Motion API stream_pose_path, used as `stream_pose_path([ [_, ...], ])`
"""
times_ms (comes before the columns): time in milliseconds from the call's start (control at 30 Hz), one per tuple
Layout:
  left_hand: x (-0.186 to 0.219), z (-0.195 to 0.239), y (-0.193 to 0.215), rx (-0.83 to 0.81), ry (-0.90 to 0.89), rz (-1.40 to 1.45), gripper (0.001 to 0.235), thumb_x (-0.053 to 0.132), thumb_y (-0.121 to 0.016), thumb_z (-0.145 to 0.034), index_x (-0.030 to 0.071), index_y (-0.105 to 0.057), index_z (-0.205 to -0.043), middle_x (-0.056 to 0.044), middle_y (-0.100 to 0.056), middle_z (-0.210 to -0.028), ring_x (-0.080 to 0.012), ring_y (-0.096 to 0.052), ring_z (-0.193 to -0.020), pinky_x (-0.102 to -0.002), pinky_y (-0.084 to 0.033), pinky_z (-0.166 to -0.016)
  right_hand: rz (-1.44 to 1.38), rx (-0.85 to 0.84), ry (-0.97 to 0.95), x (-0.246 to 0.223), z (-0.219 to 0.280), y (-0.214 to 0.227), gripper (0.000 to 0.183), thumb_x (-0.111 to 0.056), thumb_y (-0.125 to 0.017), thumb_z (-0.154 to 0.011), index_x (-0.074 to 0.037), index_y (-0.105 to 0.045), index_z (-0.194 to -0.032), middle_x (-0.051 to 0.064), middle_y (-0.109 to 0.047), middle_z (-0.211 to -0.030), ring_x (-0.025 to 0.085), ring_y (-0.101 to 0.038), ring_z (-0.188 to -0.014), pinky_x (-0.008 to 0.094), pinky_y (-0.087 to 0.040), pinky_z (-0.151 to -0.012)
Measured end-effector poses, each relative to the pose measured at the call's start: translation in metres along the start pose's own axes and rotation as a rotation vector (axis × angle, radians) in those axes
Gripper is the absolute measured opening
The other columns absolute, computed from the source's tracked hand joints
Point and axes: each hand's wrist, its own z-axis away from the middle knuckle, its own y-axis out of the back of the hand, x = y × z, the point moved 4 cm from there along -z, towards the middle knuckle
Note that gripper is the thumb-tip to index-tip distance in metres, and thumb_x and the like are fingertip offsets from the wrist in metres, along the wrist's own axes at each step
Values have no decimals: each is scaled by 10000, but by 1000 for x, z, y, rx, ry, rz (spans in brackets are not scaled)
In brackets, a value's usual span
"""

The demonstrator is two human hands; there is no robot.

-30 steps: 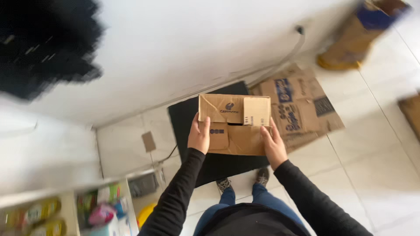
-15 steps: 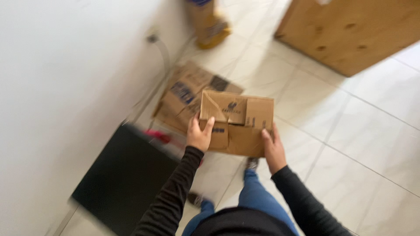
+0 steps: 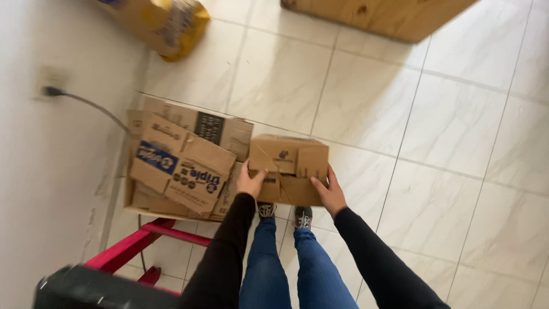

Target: The person assembles several cardboard boxes by hand, opening the flattened cardboard and folding the flaps to create boxes.

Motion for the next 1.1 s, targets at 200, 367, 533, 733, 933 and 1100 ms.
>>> stream_pose_path([
  [200,-10,-146,-45,-53,-29,-58,964,569,-711,-860,338,-215,-1653,-104,-249,-1702,-298,-267,-1557,-456,-258,-1280,-82,84,-21,66,-158,-35,961,-524,-733,-888,-164,-252,-1638,147,-283,-1678,338,-268,-1540,433,-271,-1278],
  [367,15,-150,-61,-171,-68,-279,916,372,-628,-961,308,-57,-1675,-4,-82,-1747,-233,-161,-1585,-441,-189,-1310,128,-6,-44,131,-254,-74,934,-462,-691,-956,-260,-125,-1671,73,-260,-1693,304,-244,-1553,439,-247,-1283],
  [533,-6,-167,-89,-169,-217,-672,859,265,-664,-904,179,-252,-1653,-64,61,-1751,-286,-44,-1605,-440,-207,-1303,218,29,-129,159,-276,-113,977,-376,-660,-953,-265,4,-1662,107,-201,-1707,303,-275,-1539,449,-257,-1287],
  [733,-31,-176,-94,-212,-222,-485,886,253,-620,-904,251,-183,-1675,-23,38,-1752,-269,-51,-1603,-438,-254,-1288,240,108,-108,160,-261,-96,877,-239,-575,-1013,-233,9,-1668,125,-184,-1708,291,-275,-1537,447,-299,-1265],
  [933,-91,-143,-16,3,-131,-220,849,304,-651,-921,247,-234,-1658,-27,-88,-1744,-256,-166,-1584,-416,-250,-1297,450,205,302,61,-180,-126,702,-83,-581,-988,-70,-242,-1603,230,-313,-1567,395,-324,-1484,500,-316,-1255],
  [1100,-168,-97,94,288,-132,46,872,318,-748,-861,124,-354,-1614,-193,-153,-1715,-329,-164,-1578,-434,-173,-1311,589,-37,679,44,-193,-225,504,-63,-612,-937,-87,-528,-1434,126,-527,-1311,285,-586,-1215,426,-472,-1097],
])
